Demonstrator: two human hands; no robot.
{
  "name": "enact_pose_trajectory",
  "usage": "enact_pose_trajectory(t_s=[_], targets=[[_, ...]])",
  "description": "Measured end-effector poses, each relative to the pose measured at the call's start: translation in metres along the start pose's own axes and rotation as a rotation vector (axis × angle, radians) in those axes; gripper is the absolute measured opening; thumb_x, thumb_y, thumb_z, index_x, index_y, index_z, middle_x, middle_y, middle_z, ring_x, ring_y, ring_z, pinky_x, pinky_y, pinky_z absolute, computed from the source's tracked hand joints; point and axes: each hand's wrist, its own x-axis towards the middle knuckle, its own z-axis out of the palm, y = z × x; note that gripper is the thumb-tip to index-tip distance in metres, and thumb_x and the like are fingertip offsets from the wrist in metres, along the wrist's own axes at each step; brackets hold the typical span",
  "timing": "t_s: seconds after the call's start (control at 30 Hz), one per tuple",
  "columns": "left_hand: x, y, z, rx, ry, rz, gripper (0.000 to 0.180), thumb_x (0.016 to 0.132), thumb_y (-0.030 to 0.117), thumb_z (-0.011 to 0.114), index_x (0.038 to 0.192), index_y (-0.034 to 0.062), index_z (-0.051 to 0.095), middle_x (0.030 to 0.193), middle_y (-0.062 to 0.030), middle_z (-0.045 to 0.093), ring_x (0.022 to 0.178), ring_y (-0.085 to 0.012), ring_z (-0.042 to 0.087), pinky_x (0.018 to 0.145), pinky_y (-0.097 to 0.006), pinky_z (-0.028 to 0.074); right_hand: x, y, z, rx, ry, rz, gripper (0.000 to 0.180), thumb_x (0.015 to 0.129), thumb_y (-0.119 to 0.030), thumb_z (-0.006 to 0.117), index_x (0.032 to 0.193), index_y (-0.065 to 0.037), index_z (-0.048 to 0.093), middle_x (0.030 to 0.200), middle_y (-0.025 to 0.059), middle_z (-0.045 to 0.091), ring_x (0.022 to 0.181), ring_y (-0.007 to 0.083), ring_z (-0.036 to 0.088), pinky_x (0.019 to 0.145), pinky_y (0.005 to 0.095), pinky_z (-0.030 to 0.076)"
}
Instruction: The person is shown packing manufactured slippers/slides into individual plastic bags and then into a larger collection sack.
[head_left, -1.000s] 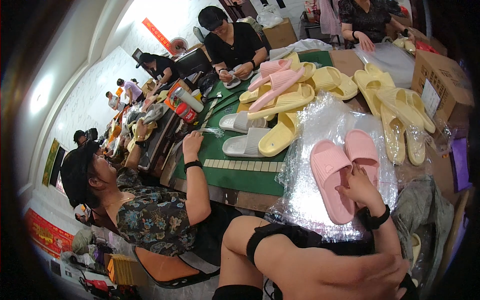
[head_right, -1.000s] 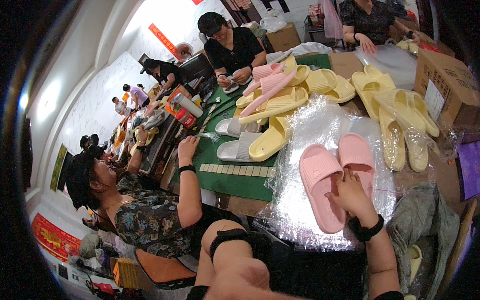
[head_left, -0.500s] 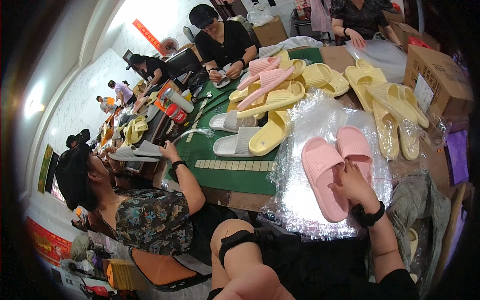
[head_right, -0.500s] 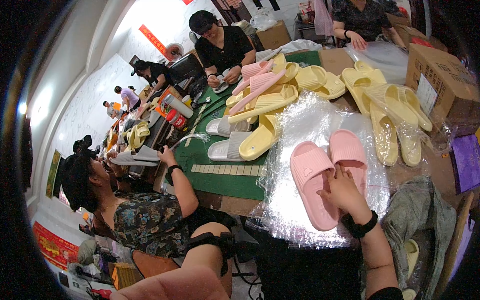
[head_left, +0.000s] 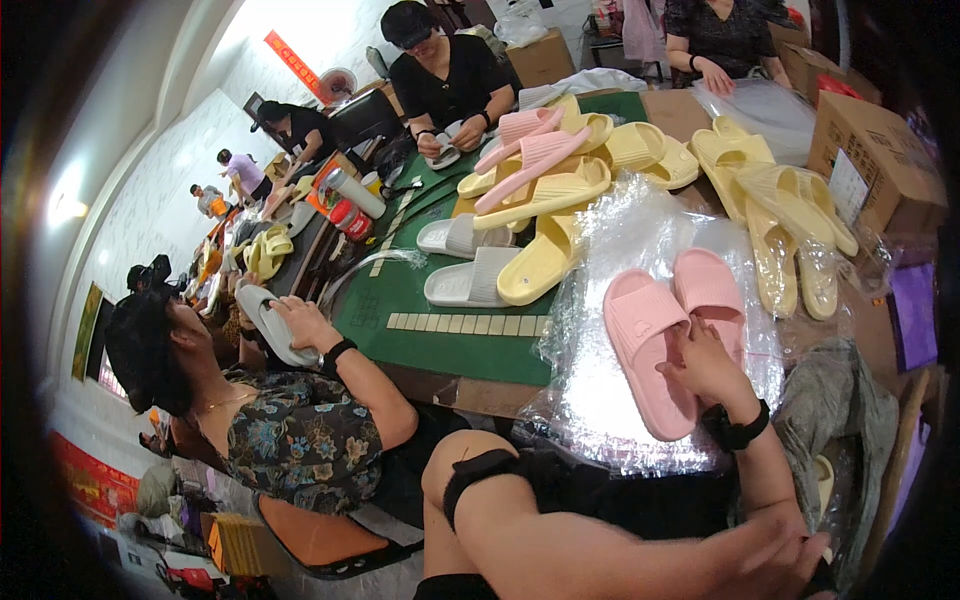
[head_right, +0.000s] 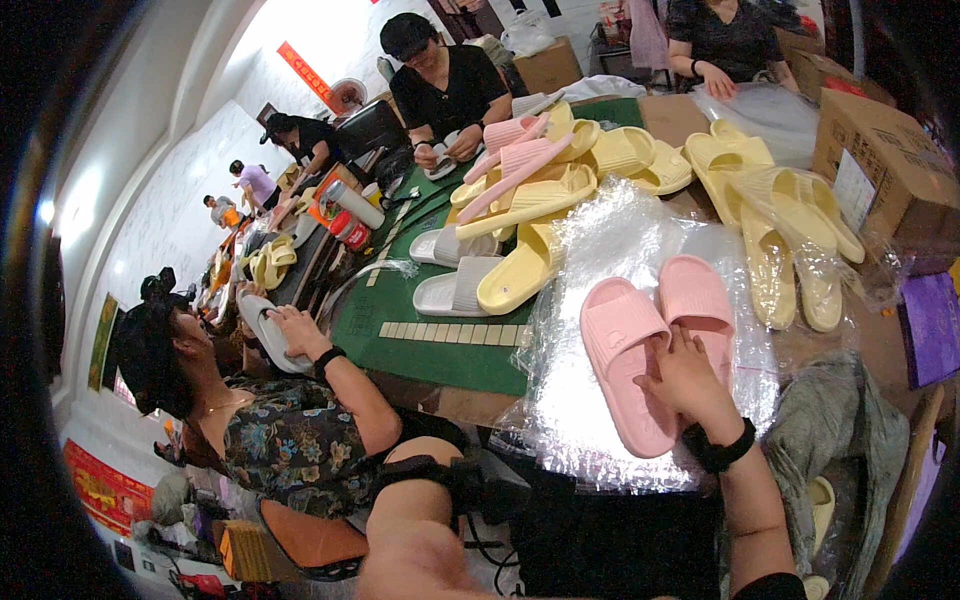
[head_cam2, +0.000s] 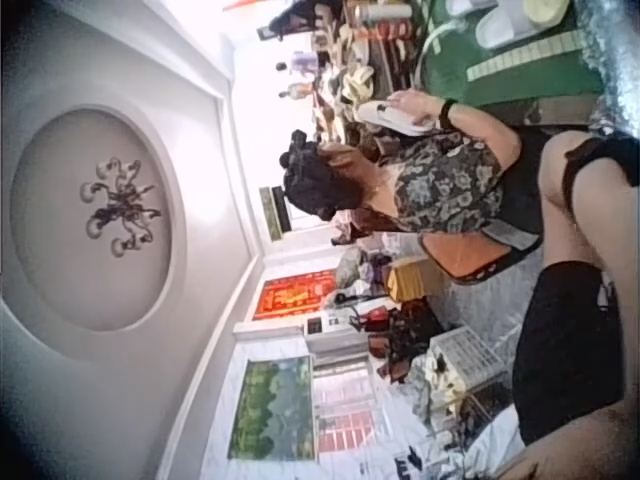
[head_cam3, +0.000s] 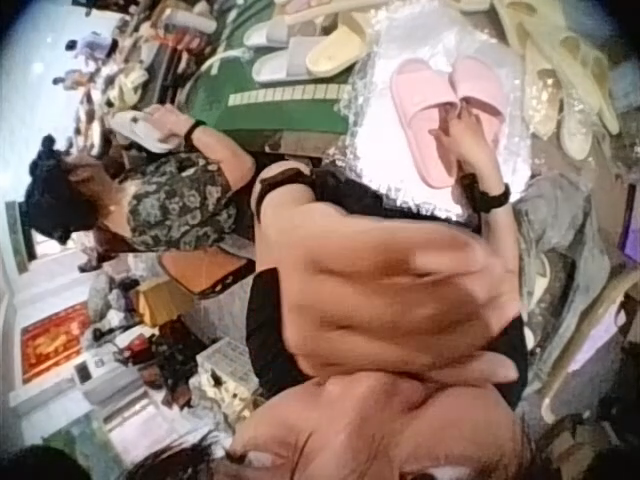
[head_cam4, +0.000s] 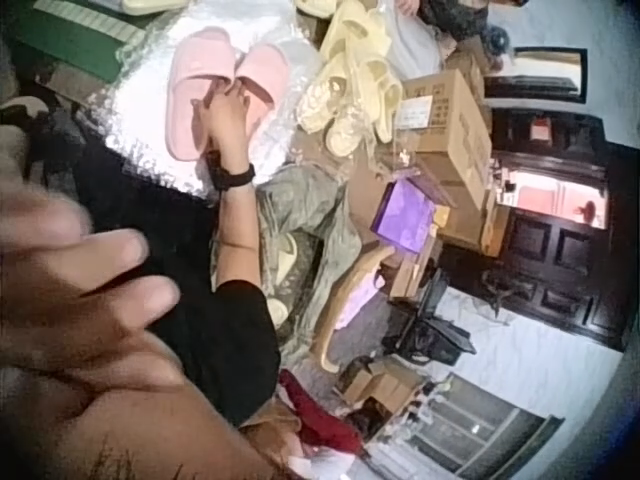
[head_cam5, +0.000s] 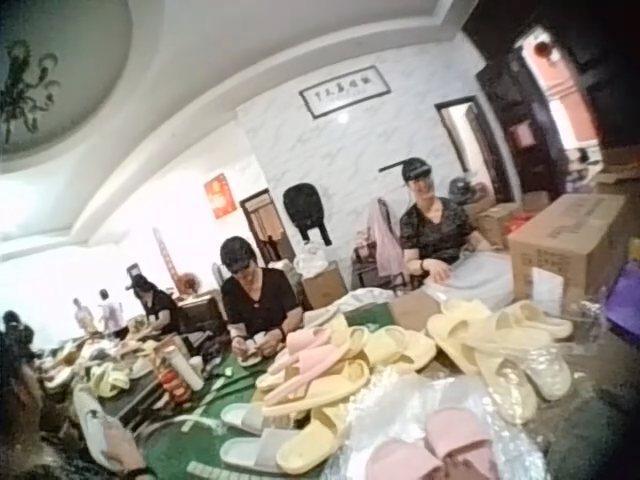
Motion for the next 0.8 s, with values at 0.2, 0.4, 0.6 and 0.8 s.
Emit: enact_pose_trajectory(t_s=[0.2, 0.4, 0.6, 0.8], targets=[[-0.008, 0.017, -0.016, 0.229, -0.08, -0.112, 0.012, 0.082, 0.009, 0.062, 0.079, 0.0092, 0.074, 0.08, 0.0017, 0.07, 0.085, -0.0085, 0.063, 0.089, -0.032, 0.048, 0.003, 0.025, 0.027, -0.016, -0.028, 0.056, 0.076, 0.083, -0.043, 0.061, 0.136, 0.006, 0.037, 0.139, 0.0374, 0.029, 0.134, 0.0472, 0.025, 0.109, 0.0528, 0.023], [-0.003, 0.0, -0.038, 0.744, 0.003, 0.417, 0.026, 0.089, 0.015, 0.055, 0.073, 0.0255, 0.073, 0.084, 0.014, 0.07, 0.102, -0.0008, 0.054, 0.109, -0.031, 0.019, 0.006, 0.034, 0.039, 0.029, 0.032, -0.003, 0.076, 0.082, -0.042, 0.063, 0.132, 0.01, 0.039, 0.136, 0.0377, 0.032, 0.131, 0.0481, 0.028, 0.107, 0.0536, 0.027], [-0.046, -0.022, -0.046, 0.631, 0.473, 0.728, 0.014, 0.089, 0.021, 0.058, 0.092, 0.0181, 0.071, 0.076, 0.007, 0.067, 0.094, -0.0082, 0.055, 0.102, -0.034, 0.028, 0.01, 0.03, 0.043, 0.023, 0.095, -0.073, 0.077, 0.08, -0.04, 0.065, 0.127, 0.014, 0.039, 0.133, 0.0381, 0.034, 0.126, 0.0507, 0.033, 0.105, 0.0544, 0.028], [-0.158, -0.036, -0.029, 0.062, -0.815, -0.497, 0.036, 0.072, 0.006, 0.064, 0.108, 0.0021, 0.063, 0.106, -0.0085, 0.059, 0.1, -0.0269, 0.056, 0.084, -0.036, 0.047, 0.0, 0.036, 0.013, 0.103, 0.05, -0.064, 0.075, 0.078, -0.043, 0.066, 0.125, 0.009, 0.043, 0.127, 0.0377, 0.038, 0.12, 0.0495, 0.04, 0.102, 0.0485, 0.034]])
